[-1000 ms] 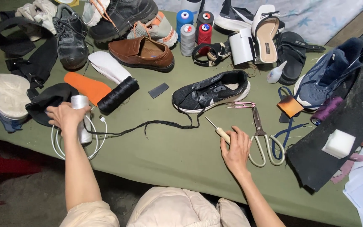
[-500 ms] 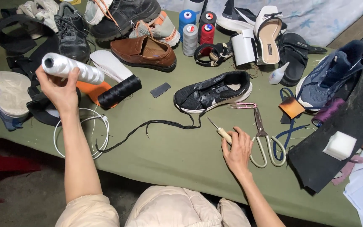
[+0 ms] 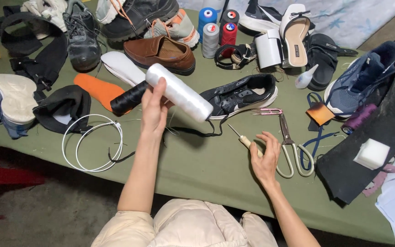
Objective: The person repairs a black and white sneaker by hand-stitching the sole. They use a wooden awl to puncture holes along the shoe's edge, then thread a white cord through the holes using a needle. The person pulls the thread tight to secure the sole and trims the excess cord with scissors.
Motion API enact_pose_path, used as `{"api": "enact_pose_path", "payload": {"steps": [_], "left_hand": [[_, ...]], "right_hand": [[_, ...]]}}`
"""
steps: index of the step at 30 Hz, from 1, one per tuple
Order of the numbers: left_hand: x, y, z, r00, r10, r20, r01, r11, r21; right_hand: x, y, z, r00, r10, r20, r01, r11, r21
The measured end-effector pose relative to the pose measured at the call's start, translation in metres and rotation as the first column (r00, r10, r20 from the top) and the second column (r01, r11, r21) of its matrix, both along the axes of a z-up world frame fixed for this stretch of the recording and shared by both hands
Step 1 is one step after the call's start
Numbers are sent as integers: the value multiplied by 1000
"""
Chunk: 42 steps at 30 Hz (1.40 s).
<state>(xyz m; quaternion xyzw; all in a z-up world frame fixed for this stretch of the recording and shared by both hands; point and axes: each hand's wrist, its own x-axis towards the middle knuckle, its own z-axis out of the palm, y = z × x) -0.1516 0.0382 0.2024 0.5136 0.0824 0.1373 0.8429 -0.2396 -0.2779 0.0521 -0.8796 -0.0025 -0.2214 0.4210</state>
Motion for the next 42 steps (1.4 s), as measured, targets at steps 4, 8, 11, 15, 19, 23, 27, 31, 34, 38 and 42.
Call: {"api": "enact_pose_path", "payload": {"steps": [4, 8, 11, 15, 19, 23, 27, 31, 34, 38, 42], "left_hand": [[-7, -24, -12, 998, -56, -15, 57, 997, 43], [-18, -37, -12, 992, -125, 6, 123, 981, 152], [-18, -46, -24, 977, -209, 38, 195, 951, 240], [-25, -63, -16, 951, -293, 95, 246, 909, 336], [-23, -48, -26, 870, -465, 161, 376, 839, 394], [-41, -41, -42, 581, -814, 2, 741, 530, 412], [-45, -15, -33, 663, -729, -170, 736, 592, 329], [-37, 42, -34, 792, -580, -190, 596, 667, 447], [-38, 85, -37, 881, -436, -182, 466, 740, 485], [-37, 120, -38, 933, -339, -123, 354, 794, 494], [-27, 127, -44, 960, -263, -99, 276, 819, 503]], "right_hand": [[21, 10, 63, 990, 136, -22, -124, 947, 296], [31, 39, 133, 881, 472, -22, -430, 820, 378], [29, 64, 157, 798, 590, -118, -525, 779, 342], [34, 75, 140, 814, 560, -151, -489, 802, 343], [35, 62, 148, 840, 524, -140, -443, 813, 379], [31, 54, 183, 865, 496, -80, -295, 630, 718], [41, 11, 181, 837, 547, 6, -256, 382, 888], [44, -21, 166, 835, 551, 20, -228, 312, 922], [50, -40, 152, 806, 589, 66, -268, 264, 926], [53, -42, 147, 828, 556, 70, -275, 295, 915], [48, -24, 153, 851, 521, 62, -261, 320, 911]]}}
